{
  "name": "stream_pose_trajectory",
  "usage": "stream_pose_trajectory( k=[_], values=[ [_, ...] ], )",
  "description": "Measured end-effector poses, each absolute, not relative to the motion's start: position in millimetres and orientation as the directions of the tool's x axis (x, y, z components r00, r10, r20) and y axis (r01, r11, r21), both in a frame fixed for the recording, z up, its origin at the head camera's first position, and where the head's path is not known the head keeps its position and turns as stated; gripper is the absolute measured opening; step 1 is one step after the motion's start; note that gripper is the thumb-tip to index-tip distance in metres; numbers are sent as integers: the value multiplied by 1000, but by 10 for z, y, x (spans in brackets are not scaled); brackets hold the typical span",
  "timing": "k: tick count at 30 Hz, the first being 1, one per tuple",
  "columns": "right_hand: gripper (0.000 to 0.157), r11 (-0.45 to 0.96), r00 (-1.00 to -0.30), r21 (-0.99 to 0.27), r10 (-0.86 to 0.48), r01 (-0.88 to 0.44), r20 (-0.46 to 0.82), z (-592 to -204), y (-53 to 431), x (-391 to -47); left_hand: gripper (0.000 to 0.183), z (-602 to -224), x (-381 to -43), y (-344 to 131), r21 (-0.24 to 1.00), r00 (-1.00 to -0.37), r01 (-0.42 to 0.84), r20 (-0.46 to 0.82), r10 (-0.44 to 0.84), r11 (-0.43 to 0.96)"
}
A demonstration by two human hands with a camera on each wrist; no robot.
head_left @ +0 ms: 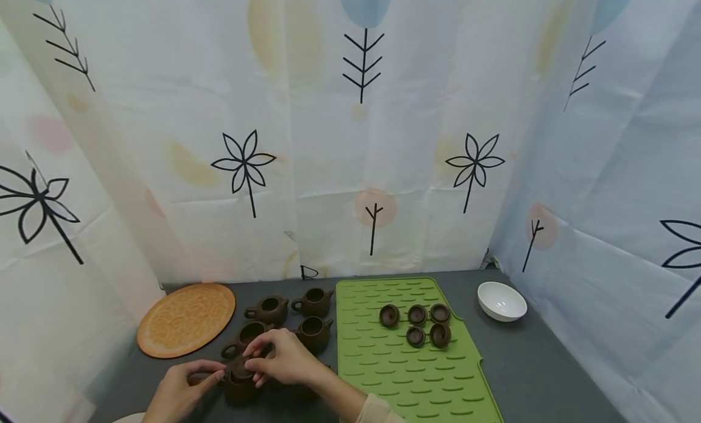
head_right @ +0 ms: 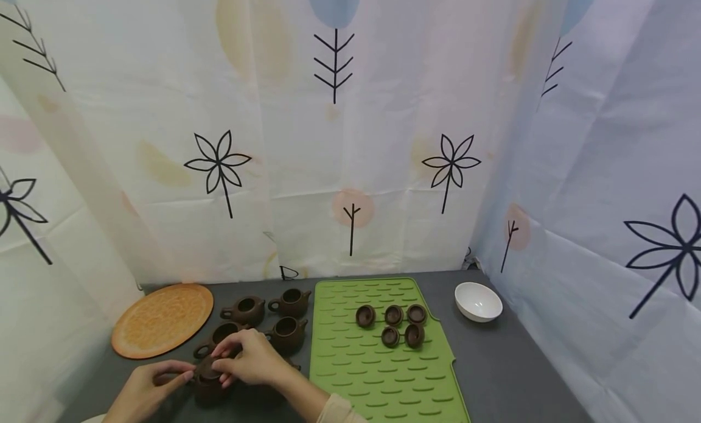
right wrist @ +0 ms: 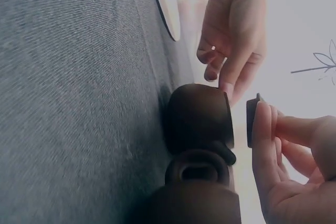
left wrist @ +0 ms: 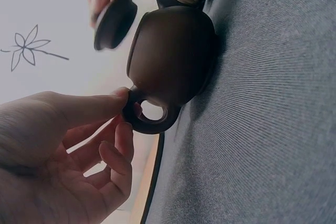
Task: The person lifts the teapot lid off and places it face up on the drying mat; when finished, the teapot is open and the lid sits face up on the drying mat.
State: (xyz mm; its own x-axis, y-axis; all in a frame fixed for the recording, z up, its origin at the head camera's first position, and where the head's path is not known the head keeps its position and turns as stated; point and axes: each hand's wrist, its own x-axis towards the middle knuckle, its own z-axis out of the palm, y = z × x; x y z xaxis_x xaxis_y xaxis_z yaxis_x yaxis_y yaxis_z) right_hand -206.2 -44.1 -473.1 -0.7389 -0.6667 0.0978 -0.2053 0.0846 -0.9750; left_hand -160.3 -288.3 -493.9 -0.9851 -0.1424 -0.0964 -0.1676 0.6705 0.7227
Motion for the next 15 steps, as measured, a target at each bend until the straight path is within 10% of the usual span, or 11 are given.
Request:
stream_pose_trajectory(
  k=[15],
  values=[
    [22, 53, -728, -956, -660, -289, 183, -4518, 371, -2050, 31, -4973, -1623, -2903, 725, -985, -166, -96, -141, 668]
  ],
)
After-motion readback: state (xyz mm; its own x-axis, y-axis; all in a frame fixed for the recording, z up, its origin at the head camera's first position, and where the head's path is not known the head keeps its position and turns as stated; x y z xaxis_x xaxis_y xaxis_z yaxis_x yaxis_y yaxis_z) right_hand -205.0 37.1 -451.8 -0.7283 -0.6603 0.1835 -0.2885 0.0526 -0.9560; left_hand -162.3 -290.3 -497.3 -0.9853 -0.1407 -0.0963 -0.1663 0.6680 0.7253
